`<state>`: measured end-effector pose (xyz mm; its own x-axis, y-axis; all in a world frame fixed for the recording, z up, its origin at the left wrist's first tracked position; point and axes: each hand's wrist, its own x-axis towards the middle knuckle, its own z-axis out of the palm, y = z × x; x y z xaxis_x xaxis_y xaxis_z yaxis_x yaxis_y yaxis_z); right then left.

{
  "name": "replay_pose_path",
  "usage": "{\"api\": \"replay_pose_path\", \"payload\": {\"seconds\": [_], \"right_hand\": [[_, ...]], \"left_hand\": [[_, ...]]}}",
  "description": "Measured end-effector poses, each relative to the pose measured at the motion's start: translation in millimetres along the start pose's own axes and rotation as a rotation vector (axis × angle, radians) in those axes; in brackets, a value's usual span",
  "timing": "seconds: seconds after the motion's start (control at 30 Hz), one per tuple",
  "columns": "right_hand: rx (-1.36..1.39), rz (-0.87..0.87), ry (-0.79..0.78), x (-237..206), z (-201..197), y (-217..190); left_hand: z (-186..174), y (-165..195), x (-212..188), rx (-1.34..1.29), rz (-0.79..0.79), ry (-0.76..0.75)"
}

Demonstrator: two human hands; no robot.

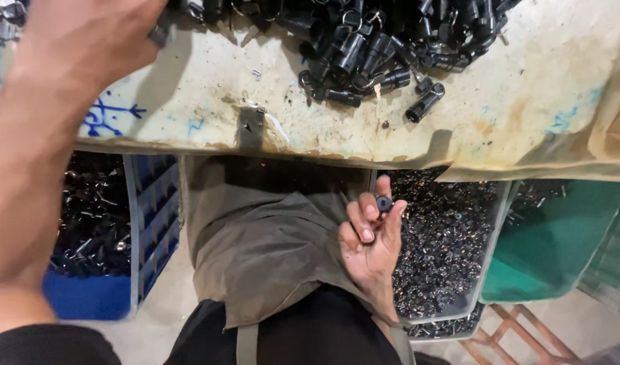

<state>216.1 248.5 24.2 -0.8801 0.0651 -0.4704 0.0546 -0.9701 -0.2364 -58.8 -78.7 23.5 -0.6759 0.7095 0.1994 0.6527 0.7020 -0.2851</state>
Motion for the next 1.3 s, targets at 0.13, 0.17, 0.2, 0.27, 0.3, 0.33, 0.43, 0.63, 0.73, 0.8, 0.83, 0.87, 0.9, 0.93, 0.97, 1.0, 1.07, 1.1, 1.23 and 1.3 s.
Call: {"api": "replay_pose_path", "payload": {"seconds": [0.13,0.17,0.2,0.27,0.3,0.33,0.43,0.63,0.73,0.8,0.83,0.87,0.9,0.93,0.97,1.0,1.07,1.1,1.23,1.3], "right_hand": [[0.132,0.098,-0.004,6.6,-19.9,2.6],[0.135,0.121,0.03,7.9,-22.8,2.1],[0.084,0.128,0.027,8.5,-24.4,0.9],[-0.022,0.146,0.017,9.7,-24.6,-1.5],[-0.063,0.147,-0.027,9.7,-23.3,-2.9],[-0.104,0.148,-0.07,9.7,-21.7,-3.4],[-0.142,0.161,-0.163,10.9,-16.7,-1.0],[-0.354,-0.086,-0.211,10.7,-10.8,15.0],[-0.692,-0.412,-0.212,6.5,-5.7,18.2],[-0.894,-0.63,-0.274,6.1,-1.0,16.2],[-0.969,-0.728,-0.328,7.7,1.5,13.1],[-1.042,-0.824,-0.386,10.4,4.0,9.8],[-1.093,-0.826,-0.468,13.1,6.7,5.3],[-1.141,-0.825,-0.552,16.2,9.5,0.3],[-1.187,-0.823,-0.64,19.7,12.0,-3.9],[-1.272,-0.816,-0.685,22.8,14.2,-7.2],[-1.441,-0.807,-0.772,27.2,17.5,-12.6],[-1.457,-0.787,-0.778,27.9,18.4,-14.6],[-1.519,-0.639,-0.809,24.3,17.9,-25.7],[-1.561,-0.555,-0.822,24.3,15.4,-30.7]], "left_hand": [[-40.0,12.6,-7.8,-0.159,-0.055,0.136],[-44.6,18.2,-11.2,-0.234,-0.084,0.19],[-46.5,25.8,-16.1,-0.332,-0.137,0.236],[-43.9,42.7,-29.2,-0.525,-0.247,0.335],[-41.0,52.0,-36.8,-0.621,-0.302,0.385],[-37.2,64.2,-43.5,-0.806,-0.39,0.473],[-30.6,112.8,-50.7,-1.533,-0.614,0.762],[-63.7,204.3,-41.4,-2.925,-0.515,0.468],[-84.4,227.6,-47.0,-2.916,-0.58,0.174],[-88.1,232.9,-47.3,-2.342,-0.43,0.033],[-89.2,233.4,-46.5,-2.051,-0.362,-0.025],[-89.9,233.3,-44.3,-1.92,-0.314,-0.003],[-91.4,231.9,-41.9,-1.788,-0.27,0.019],[-92.8,229.8,-38.9,-1.654,-0.228,0.039],[-95.5,227.6,-36.2,-1.664,-0.215,0.043],[-98.2,224.5,-34.1,-1.674,-0.2,0.048],[-102.5,219.7,-31.3,-1.639,-0.17,0.029],[-102.8,218.1,-30.5,-1.595,-0.156,0.004],[-97.3,216.9,-32.6,-1.504,-0.049,-0.121],[-94.6,217.6,-31.0,-1.458,0.044,-0.243]]}}
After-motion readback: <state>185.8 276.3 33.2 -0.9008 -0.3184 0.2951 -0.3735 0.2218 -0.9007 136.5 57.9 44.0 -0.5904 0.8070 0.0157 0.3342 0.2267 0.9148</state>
